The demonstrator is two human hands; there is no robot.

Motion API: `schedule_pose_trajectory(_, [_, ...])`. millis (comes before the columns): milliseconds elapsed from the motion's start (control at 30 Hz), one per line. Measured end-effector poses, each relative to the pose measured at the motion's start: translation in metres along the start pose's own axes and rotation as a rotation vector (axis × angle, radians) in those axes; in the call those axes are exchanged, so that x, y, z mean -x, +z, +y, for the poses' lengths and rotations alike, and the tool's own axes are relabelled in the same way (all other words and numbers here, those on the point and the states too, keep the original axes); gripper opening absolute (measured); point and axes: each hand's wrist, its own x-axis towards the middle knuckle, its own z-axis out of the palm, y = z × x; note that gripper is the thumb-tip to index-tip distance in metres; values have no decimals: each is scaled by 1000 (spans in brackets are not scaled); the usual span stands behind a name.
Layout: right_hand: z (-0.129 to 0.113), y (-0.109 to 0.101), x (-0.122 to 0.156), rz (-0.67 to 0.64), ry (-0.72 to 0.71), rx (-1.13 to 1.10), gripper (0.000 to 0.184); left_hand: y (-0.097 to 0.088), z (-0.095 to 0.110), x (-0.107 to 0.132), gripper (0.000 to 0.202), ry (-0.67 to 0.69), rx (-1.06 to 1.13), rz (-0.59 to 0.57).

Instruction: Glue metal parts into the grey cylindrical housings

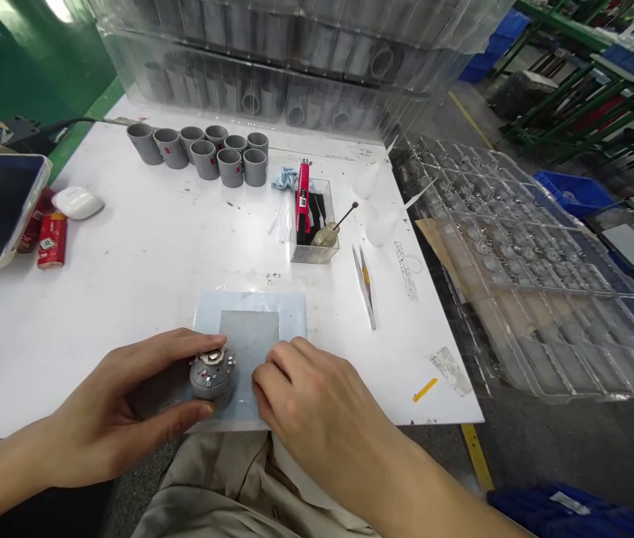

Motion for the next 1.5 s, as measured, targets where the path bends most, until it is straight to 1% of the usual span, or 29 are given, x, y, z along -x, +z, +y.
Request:
schedule_pose_trajectory(67, [0,3,-2,1,26,46,20,0,0,0,58,10,-4,1])
schedule_pose_trajectory(200, [0,10,-1,40,111,68,16,0,-1,-1,59,21,-9,1])
schedule_pose_trajectory(267, [0,9,2,52,130,76,13,1,-1,-1,59,19,-5,-1])
schedule_pose_trajectory(333, [2,4,7,45,124,42,14,1,-1,-2,59,17,-3,1])
schedule_pose_trajectory(400, [8,-4,11,32,75,-24,18,1,-1,-2,59,15,0,2])
schedule_pose_trajectory(500, [21,-16,12,6,-70,-89,23,0,-2,-1,59,19,-10,4])
schedule_pose_trajectory(600, [31,-20,8,-49,-193,-56,29,0,-2,1,58,26,-45,18])
schedule_pose_trajectory(667, [33,-20,4,-76,-243,8,26,0,-2,2,59,30,-60,25])
schedule_pose_trajectory(767, [30,-18,-1,-129,-275,107,19,0,-2,2,59,32,-48,14])
schedule_pose_trajectory(933, [24,-18,-8,-247,-288,230,21,0,-2,0,57,39,-49,10])
schedule_pose_trajectory(1000, [25,-17,-9,-255,-303,250,17,0,-2,0,58,33,-36,1])
schedule_pose_trajectory(1067, [26,-14,-9,-192,-322,219,11,0,-2,0,58,28,-18,-5])
schedule_pose_trajectory(1100, [26,-11,-9,-128,-321,171,14,0,-1,0,59,25,-10,-5])
schedule_pose_trajectory(1167, [23,-6,-7,62,-293,22,19,0,-1,0,59,30,1,-1])
schedule_pose_trajectory(1233, [15,0,-5,266,-242,-150,18,0,0,0,58,35,6,0])
schedule_pose_trajectory(1300, [7,6,-6,421,-211,-268,16,0,0,-1,58,42,7,0])
schedule_pose_trajectory(1333, [3,9,-7,471,-202,-306,18,0,-1,-1,58,45,9,2])
schedule_pose_trajectory(1400, [-2,14,-11,531,-190,-361,22,1,-1,-2,58,37,12,4])
schedule_pose_trajectory(1500, [-3,19,-17,557,-172,-410,24,2,-2,-2,60,34,27,-3])
